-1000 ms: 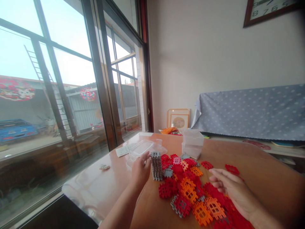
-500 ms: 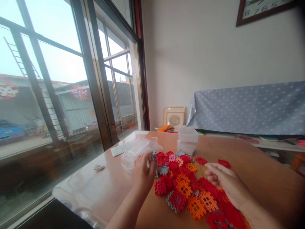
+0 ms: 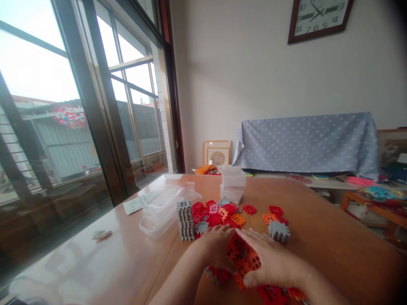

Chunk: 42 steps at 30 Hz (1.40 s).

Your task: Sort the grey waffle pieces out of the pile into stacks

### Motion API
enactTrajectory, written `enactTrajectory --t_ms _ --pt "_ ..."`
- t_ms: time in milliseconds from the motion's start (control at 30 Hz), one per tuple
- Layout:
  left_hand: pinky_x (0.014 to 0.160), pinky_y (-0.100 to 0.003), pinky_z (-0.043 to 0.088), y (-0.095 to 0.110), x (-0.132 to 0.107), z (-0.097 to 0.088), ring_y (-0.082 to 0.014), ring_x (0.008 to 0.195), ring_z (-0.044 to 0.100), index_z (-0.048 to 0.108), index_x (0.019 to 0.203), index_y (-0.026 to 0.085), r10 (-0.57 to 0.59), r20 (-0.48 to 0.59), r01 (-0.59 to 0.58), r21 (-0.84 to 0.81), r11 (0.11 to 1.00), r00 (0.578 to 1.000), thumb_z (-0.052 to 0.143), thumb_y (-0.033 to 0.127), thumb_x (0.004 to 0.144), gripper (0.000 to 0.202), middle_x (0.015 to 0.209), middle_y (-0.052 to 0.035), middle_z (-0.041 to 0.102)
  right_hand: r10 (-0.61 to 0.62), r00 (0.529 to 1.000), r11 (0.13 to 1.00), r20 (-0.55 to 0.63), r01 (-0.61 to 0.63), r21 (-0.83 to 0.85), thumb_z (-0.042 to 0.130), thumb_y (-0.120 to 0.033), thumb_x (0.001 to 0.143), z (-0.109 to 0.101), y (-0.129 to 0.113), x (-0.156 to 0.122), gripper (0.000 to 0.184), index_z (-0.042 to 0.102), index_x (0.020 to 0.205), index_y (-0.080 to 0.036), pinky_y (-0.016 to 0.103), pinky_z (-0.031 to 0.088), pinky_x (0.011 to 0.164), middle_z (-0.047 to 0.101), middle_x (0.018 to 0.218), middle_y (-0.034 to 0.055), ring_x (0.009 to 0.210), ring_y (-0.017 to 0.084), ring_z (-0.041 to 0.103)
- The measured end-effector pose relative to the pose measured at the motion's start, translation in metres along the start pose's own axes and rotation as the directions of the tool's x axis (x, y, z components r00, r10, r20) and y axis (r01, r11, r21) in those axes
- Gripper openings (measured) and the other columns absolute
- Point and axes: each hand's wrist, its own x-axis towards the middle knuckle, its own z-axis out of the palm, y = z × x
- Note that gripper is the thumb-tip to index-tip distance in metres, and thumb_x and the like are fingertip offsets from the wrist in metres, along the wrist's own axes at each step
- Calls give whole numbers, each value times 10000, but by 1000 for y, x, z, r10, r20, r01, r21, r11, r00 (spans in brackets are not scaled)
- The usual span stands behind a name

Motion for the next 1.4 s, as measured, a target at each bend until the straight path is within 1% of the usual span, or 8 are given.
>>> enactTrajectory --t_ms 133,300,533,733,833,1000,1200,1400 --pt "1026 -546 488 -1 4 0 -424 1251 582 596 1348 238 -21 -25 20 -19 1000 999 862 439 586 832 1408 -176 600 40 999 995 17 -38 -94 928 -518 550 9 3 3 1218 301 1583 -368 545 128 1252 300 1664 67 1529 408 235" --pt "907 -412 522 1 6 -4 -303 1002 656 690 1105 269 -43 -162 30 -76 997 986 758 236 668 444 1110 -69 717 40 996 985 -80 -53 -163 872 -462 646 12 7 16 1039 383 1558 -372 526 247 1220 353 1646 77 1467 383 378" --pt "966 -361 478 -5 13 -2 -270 1081 628 699 1144 212 -194 -279 77 -383 921 941 718 163 711 437 1174 -81 700 38 951 993 -306 -70 -96 780 -375 736 16 25 32 769 556 1460 -239 463 346 1192 307 1649 145 1466 337 394" --pt "1014 -415 462 -5 18 -2 -303 1152 636 689 1206 176 -389 -311 112 -640 760 867 716 364 848 405 1242 -130 703 19 882 998 -471 10 58 659 -220 782 16 31 41 552 630 1334 -211 474 475 1094 604 1388 136 1256 298 611" --pt "1034 -425 452 -6 20 0 -305 1174 632 689 1212 181 -392 -342 90 -645 758 854 694 451 880 428 1254 -133 702 61 877 984 -476 28 178 648 -217 797 16 31 42 515 629 1312 -219 481 507 1053 678 1296 120 1215 290 641" --pt "1038 -418 457 -8 23 7 -293 1174 637 686 1202 183 -358 -405 38 -616 787 841 664 466 905 410 1252 -135 700 99 895 933 -436 68 353 625 -223 823 19 32 43 468 642 1291 -235 477 490 1078 660 1361 104 1259 277 622" --pt "1020 -403 467 -13 27 13 -260 1121 648 690 1133 179 -333 -484 1 -566 825 809 642 254 886 263 1173 -115 714 118 908 860 -402 108 498 597 -154 788 18 20 41 514 631 1293 -243 440 483 1084 650 1377 93 1281 247 609" --pt "1030 -402 467 -17 27 14 -246 1116 642 682 1121 180 -311 -495 17 -512 859 811 610 157 846 285 1169 -103 707 193 881 848 -431 71 525 637 -228 788 12 14 41 453 637 1239 -188 441 516 1010 728 1176 113 1102 248 690"
